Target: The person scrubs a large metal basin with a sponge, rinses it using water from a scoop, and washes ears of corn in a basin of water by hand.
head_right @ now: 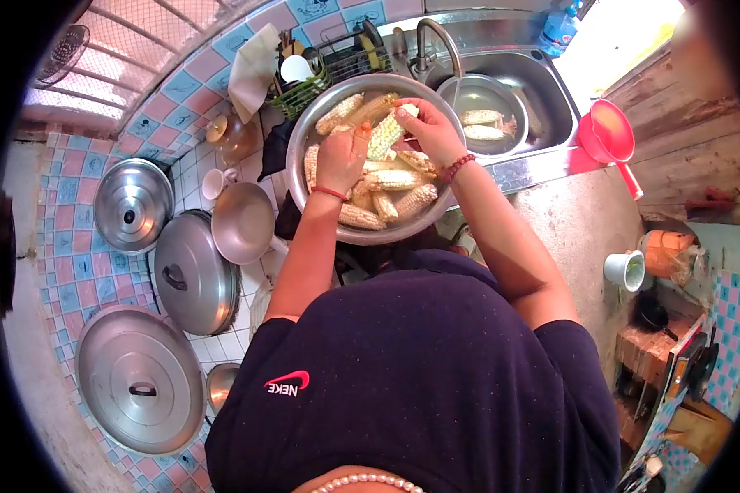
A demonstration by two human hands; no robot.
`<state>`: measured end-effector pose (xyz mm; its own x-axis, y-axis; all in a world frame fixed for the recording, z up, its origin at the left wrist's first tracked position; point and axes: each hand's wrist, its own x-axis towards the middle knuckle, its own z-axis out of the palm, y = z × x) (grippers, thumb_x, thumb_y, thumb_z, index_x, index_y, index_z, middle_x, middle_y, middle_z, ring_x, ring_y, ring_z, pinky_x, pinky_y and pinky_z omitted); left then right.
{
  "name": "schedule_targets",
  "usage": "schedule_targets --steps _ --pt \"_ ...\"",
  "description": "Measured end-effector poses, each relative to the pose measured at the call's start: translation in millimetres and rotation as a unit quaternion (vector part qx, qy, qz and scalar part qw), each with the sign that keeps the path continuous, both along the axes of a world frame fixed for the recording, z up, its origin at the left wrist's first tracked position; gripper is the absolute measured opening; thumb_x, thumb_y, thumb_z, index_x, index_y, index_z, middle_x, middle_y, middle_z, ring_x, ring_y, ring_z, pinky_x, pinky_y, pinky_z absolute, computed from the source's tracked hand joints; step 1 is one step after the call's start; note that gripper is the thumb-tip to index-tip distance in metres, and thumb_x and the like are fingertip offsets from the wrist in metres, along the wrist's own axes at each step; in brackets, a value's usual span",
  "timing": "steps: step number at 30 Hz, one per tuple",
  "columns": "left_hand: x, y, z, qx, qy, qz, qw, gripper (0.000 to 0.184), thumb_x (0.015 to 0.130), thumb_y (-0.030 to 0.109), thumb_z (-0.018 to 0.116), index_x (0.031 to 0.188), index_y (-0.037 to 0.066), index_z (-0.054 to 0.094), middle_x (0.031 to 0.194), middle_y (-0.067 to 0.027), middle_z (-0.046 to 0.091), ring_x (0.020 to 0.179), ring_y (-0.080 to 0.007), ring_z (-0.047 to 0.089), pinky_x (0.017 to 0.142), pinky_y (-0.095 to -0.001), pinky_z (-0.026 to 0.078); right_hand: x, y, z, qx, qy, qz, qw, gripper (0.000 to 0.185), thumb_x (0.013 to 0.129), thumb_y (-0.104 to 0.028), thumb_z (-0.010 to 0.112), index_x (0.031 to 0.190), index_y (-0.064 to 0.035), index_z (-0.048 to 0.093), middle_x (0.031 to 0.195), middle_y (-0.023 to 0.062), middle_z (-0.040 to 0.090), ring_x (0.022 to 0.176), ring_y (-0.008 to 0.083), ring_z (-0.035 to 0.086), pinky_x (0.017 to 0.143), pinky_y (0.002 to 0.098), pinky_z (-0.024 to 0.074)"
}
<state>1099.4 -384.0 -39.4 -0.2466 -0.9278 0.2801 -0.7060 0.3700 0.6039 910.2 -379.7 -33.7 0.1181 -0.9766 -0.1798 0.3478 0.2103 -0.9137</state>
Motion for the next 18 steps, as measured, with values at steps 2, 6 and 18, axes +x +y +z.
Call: schedule_targets --steps 2,6,18 --pt "1.9 -4.6 4.2 -0.011 -0.063 0.004 0.998 0.048 0.097 0.044 0.041 0.093 0.006 0.070 0.075 -0.0236 0.062 0.072 -0.0403 0.061 0.066 -0.0471 0.048 -3.0 0.2 -5.2 0.018 -0.016 -0.010 1.000 0.031 0.094 -0.022 0.061 0.118 -0.0041 0.054 0.096 0.0048 0.058 0.074 0.0147 0.065 0.067 0.0278 0.0589" --pt "7.8 -15.7 -16.6 -0.085 0.097 0.032 0.991 0.046 0.096 0.041 0.049 0.082 0.002 0.067 0.068 -0.0217 0.061 0.066 -0.0348 0.063 0.060 -0.0437 0.046 -6.8 0.0 -10.6 0.070 -0.098 -0.025 0.992 0.028 0.095 -0.022 0.060 0.116 -0.0041 0.054 0.102 0.0101 0.061 0.081 0.0202 0.067 0.069 0.0305 0.0597" --pt "-6.5 -13.6 -30.8 0.060 0.260 -0.007 0.964 0.044 0.097 0.043 0.050 0.096 0.001 0.059 0.071 -0.0143 0.063 0.061 -0.0253 0.060 0.054 -0.0363 0.045 4.5 6.6 -3.8 0.117 -0.201 -0.010 0.972 0.028 0.096 -0.017 0.055 0.117 -0.0004 0.047 0.111 0.0177 0.059 0.098 0.0341 0.065 0.076 0.0376 0.0612"
